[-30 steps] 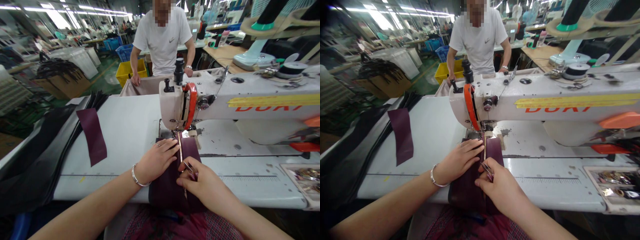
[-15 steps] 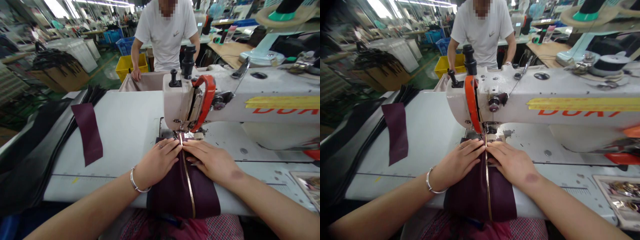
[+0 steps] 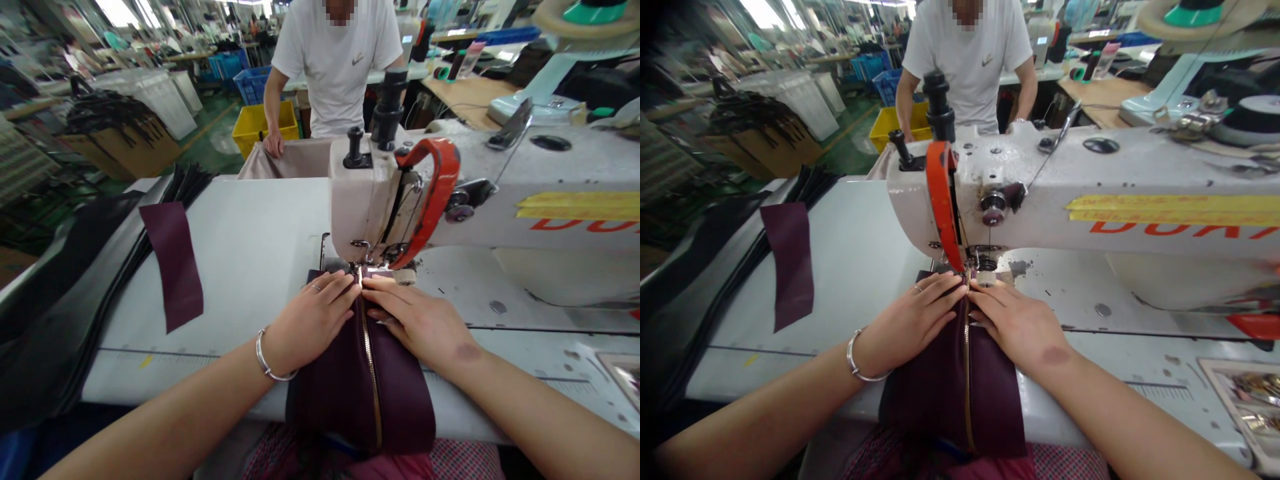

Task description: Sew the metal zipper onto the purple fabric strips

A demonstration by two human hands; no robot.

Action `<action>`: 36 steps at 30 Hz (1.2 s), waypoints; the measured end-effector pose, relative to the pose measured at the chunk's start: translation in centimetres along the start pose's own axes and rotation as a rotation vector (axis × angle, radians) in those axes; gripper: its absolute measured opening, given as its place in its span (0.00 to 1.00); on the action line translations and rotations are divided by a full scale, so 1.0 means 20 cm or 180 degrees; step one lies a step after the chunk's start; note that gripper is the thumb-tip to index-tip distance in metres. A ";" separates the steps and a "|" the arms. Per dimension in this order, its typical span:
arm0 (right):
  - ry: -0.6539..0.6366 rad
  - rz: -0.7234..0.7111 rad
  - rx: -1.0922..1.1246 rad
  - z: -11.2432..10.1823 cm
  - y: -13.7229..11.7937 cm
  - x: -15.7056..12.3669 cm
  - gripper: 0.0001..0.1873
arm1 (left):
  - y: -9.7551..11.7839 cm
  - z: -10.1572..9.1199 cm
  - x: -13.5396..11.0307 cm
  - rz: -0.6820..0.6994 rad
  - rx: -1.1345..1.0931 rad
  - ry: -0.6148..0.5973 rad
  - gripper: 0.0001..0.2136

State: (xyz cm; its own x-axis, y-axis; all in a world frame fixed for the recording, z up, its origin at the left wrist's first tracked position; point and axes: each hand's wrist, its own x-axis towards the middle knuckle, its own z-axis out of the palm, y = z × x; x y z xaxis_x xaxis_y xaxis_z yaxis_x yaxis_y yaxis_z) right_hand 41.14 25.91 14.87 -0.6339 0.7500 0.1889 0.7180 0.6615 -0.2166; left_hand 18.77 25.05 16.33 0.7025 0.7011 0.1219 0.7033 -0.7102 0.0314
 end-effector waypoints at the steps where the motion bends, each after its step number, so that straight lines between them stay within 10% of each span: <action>1: -0.0035 0.0015 0.0007 0.00 0.00 0.00 0.19 | 0.00 0.00 0.00 0.0000 0.0002 -0.0007 0.19; 36: -0.0096 -0.0126 0.0089 -0.02 0.03 0.02 0.21 | -0.03 0.00 0.01 -0.0215 -0.0568 0.0249 0.18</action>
State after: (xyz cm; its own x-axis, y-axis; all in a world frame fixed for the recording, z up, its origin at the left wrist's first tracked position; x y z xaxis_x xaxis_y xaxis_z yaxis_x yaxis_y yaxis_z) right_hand 41.45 26.66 15.22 -0.6703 0.7226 0.1689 0.6842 0.6899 -0.2364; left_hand 18.57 25.60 16.39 0.6391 0.7453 0.1899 0.7132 -0.6667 0.2164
